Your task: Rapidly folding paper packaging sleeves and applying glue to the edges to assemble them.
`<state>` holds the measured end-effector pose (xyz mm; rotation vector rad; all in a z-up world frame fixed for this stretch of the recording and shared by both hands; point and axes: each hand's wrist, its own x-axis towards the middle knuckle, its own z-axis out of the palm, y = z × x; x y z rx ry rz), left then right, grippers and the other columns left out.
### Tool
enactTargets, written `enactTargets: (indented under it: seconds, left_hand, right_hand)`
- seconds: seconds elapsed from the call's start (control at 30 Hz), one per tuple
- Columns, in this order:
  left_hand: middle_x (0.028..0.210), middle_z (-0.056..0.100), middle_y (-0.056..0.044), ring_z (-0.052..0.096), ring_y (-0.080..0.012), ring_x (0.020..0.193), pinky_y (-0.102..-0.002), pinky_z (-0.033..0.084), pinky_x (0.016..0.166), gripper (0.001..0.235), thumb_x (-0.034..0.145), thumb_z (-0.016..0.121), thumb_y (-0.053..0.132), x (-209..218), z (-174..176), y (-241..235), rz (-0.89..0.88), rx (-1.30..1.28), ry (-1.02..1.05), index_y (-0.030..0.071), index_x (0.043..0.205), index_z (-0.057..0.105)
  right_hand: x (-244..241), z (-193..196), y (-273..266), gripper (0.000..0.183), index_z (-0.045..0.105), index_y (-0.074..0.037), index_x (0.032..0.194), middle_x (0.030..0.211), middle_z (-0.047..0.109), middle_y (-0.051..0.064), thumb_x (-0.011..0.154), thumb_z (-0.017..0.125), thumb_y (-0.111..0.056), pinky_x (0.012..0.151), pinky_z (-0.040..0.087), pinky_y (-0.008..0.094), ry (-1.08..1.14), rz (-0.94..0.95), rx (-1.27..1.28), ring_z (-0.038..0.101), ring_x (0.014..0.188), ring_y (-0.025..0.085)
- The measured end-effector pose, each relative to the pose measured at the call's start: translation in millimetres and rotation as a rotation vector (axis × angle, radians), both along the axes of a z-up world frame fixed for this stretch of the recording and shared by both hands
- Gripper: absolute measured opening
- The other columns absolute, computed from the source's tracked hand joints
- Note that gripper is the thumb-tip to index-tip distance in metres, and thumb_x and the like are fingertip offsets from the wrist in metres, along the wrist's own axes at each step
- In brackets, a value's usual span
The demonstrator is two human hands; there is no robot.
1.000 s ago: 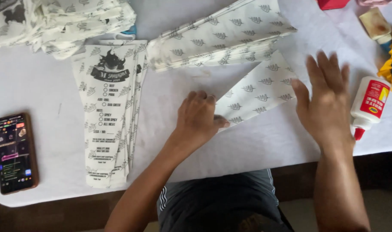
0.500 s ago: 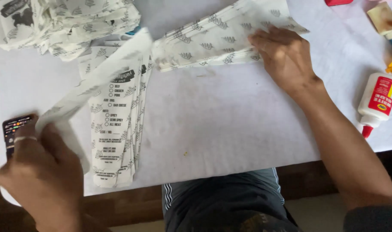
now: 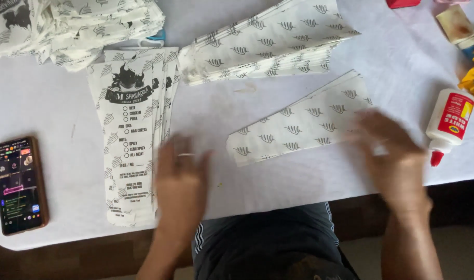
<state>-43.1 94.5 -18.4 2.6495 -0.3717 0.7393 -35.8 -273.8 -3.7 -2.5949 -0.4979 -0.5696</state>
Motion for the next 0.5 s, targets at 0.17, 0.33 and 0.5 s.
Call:
enactTargets:
  seconds: [0.17,0.33,0.5]
  left_hand:
    - [0.124,0.057,-0.029,0.058,-0.0457,0.121,-0.053,0.054,0.103,0.026,0.096,0.074,0.006,17,-3,-66,-0.415,-0.016,-0.031,-0.015,0.108,0.064]
    - [0.123,0.059,-0.026,0.060,-0.0411,0.120,-0.047,0.055,0.096,0.036,0.091,0.080,0.010,31,-9,-85,-0.484,0.079,-0.047,-0.011,0.114,0.063]
    - [0.116,0.065,-0.028,0.067,-0.0352,0.105,-0.040,0.060,0.080,0.021,0.104,0.063,0.008,38,-5,-92,-0.428,0.202,-0.222,-0.006,0.091,0.073]
  right_hand:
    - [-2,-36,-124,0.042,0.071,0.012,0.139,0.127,0.069,0.024,0.106,0.088,-0.006,0.090,0.049,0.047,0.013,-0.568,0.007,0.063,0.107,0.037]
    - [6,-23,-144,0.078,0.052,0.009,0.154,0.117,0.066,0.018,0.102,0.089,-0.035,0.077,0.048,0.039,0.389,-0.820,0.242,0.062,0.096,0.026]
    - [10,8,-105,0.032,0.071,-0.012,0.106,0.064,0.054,0.008,0.098,0.085,-0.041,0.042,0.024,0.032,0.572,-0.934,0.431,0.040,0.051,0.012]
